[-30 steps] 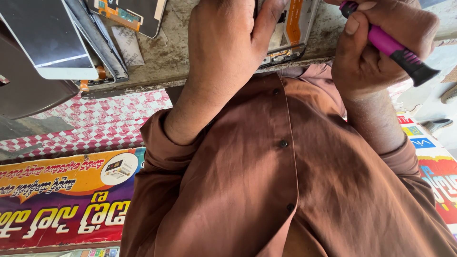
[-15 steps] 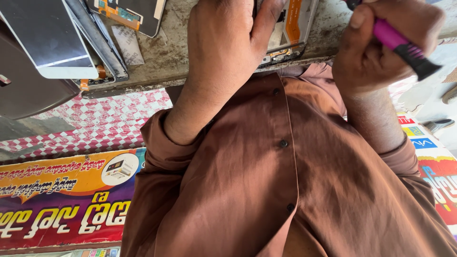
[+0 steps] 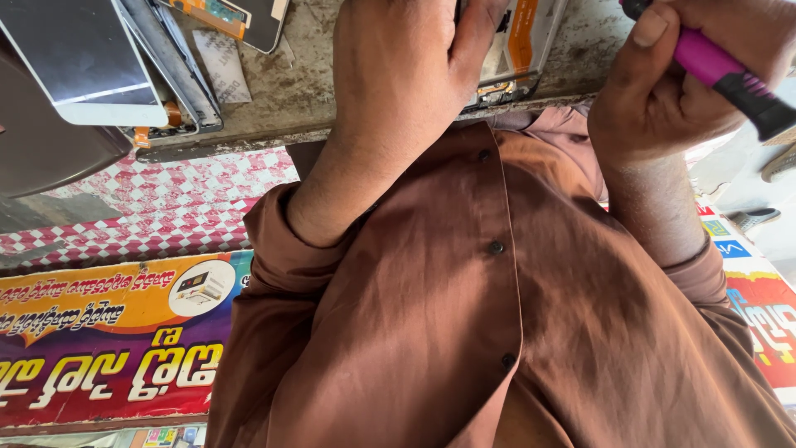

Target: The person uses a screwdriver to remove screws from a disassembled smartphone chassis on a workbench. They carefully pry and adjust internal components, including a ribbon cable, while handling the device with both hands.

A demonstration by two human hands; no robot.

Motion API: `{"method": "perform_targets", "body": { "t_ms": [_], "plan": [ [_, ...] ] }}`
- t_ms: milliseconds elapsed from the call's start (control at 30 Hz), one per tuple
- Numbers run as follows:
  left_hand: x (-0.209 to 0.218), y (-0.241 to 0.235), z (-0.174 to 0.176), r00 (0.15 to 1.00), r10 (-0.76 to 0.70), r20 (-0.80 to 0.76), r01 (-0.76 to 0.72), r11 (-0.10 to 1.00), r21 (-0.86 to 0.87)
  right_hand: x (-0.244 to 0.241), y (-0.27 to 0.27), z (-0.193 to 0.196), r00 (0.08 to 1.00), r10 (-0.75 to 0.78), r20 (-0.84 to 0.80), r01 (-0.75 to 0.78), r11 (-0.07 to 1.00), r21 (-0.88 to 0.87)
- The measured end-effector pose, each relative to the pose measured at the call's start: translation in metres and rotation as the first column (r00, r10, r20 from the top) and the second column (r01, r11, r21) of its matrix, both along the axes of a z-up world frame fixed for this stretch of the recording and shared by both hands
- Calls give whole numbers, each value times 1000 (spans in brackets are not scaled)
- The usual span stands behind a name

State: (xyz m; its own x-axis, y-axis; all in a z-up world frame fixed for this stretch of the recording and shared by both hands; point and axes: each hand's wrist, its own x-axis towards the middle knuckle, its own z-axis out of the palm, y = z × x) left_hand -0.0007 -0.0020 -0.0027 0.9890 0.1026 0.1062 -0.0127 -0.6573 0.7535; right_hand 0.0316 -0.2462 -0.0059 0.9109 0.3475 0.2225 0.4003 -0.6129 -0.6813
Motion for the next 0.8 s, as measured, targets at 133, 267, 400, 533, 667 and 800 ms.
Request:
{"method": "perform_targets", "body": {
  "t_ms": [133,267,400,533,667,800],
  "plan": [
    [-2,-1,-2,1000,3,-16,-3,1000,5,0,-2,-4,999,-47,-22,48,998,41],
    [-3,-1,-4,999,-1,-48,1,1000,1,1,-5,-7,997,-54,-58,60,993,106],
    [-3,0,-3,999,-10,-42,10,1000,18,2,-9,-6,996,-78,-41,79,997,22],
    [0,1,-1,1000,-17,-12,18,1000,23,0,-7,-8,996,-87,-10,87,995,44],
    [0,2,2,1000,-14,-16,13,1000,-1,-3,-6,-9,991,-101,-85,110,989,104],
    [1,2,1,1000,-14,7,14,1000,12,-2,-9,-7,995,-55,-80,58,998,29]
  ]
}}
